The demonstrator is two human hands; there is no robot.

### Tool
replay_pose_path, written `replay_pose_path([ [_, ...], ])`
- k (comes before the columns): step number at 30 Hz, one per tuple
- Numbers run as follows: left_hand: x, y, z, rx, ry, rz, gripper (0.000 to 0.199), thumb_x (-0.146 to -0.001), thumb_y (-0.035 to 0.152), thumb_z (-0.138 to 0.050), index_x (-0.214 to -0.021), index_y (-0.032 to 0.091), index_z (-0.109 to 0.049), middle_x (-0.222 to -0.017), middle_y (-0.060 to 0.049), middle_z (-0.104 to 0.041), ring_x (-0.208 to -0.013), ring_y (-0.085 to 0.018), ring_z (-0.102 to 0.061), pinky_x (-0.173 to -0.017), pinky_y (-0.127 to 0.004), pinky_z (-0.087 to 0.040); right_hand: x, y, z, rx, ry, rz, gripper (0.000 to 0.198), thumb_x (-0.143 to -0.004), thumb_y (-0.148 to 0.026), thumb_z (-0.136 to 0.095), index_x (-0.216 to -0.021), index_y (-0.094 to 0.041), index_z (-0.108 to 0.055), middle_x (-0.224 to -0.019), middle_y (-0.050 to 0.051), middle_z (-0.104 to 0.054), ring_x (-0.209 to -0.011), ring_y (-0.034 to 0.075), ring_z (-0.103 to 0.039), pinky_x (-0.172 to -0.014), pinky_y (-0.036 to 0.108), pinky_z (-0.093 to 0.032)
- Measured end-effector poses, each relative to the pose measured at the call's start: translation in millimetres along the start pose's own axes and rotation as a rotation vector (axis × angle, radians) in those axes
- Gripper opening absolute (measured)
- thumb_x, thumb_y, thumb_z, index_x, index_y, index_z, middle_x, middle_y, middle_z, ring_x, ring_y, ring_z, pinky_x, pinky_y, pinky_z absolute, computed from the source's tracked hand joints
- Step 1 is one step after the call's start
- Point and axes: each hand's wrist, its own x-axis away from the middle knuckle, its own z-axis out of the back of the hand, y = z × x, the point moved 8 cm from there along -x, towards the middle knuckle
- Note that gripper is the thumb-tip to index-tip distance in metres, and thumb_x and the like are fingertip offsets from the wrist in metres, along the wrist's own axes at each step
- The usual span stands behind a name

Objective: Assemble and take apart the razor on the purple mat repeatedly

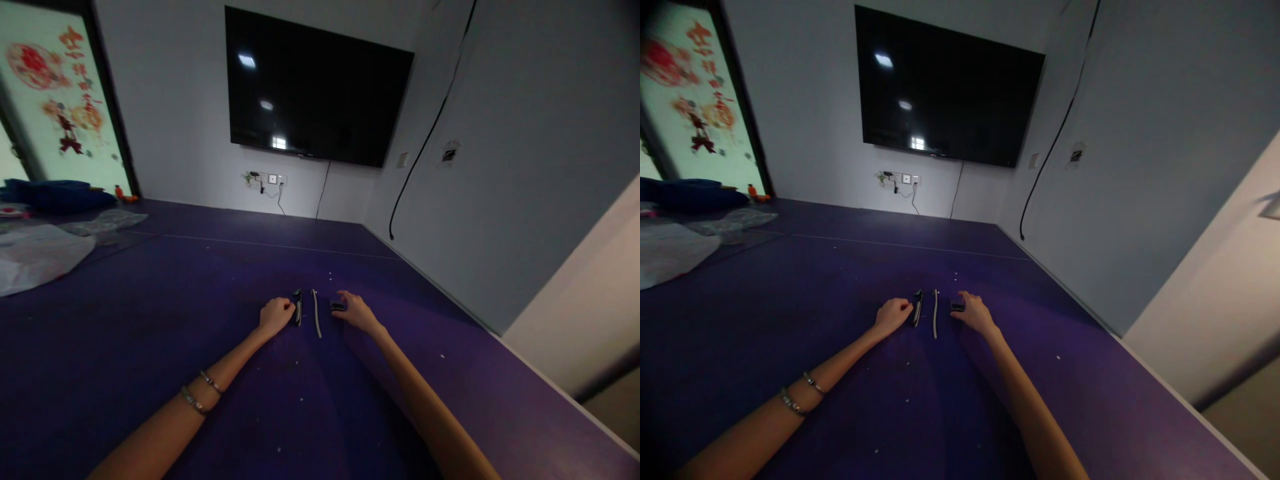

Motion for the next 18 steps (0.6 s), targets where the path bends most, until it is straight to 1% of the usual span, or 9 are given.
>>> replay_pose_path([
  [3,0,-1,-1,0.010,-0.010,-0.001,0.031,-0.083,0.035,-0.040,-0.074,0.020,-0.066,-0.082,-0.005,-0.068,-0.077,-0.019,-0.061,-0.059,-0.025,-0.036,-3,-16,-4,0.053,0.008,0.021,0.058,-0.066,-0.037,-0.069,-0.119,-0.021,-0.052,-0.102,0.010,-0.062,-0.095,0.025,-0.056,-0.079,0.034,-0.042],
  [7,-1,-2,-3,0.018,-0.010,0.000,0.030,-0.082,0.035,-0.041,-0.074,0.020,-0.066,-0.081,-0.004,-0.068,-0.077,-0.019,-0.061,-0.058,-0.025,-0.035,-4,-22,-7,0.076,0.003,0.022,0.057,-0.067,-0.037,-0.068,-0.119,-0.021,-0.051,-0.103,0.011,-0.062,-0.095,0.026,-0.056,-0.078,0.034,-0.043],
  [13,-2,-3,-5,0.008,-0.016,0.005,0.031,-0.082,0.037,-0.041,-0.074,0.021,-0.066,-0.081,-0.005,-0.067,-0.077,-0.019,-0.061,-0.060,-0.025,-0.037,-8,-15,-15,0.031,-0.016,0.025,0.059,-0.069,-0.043,-0.065,-0.121,-0.019,-0.050,-0.104,0.011,-0.061,-0.098,0.025,-0.055,-0.081,0.035,-0.043],
  [18,-2,-3,-4,0.010,-0.011,0.010,0.032,-0.082,0.037,-0.040,-0.073,0.020,-0.066,-0.081,-0.005,-0.067,-0.076,-0.019,-0.061,-0.059,-0.025,-0.036,-8,-5,-18,-0.049,-0.029,0.048,0.063,-0.067,-0.044,-0.067,-0.122,-0.019,-0.049,-0.110,0.012,-0.058,-0.105,0.025,-0.052,-0.087,0.038,-0.041],
])
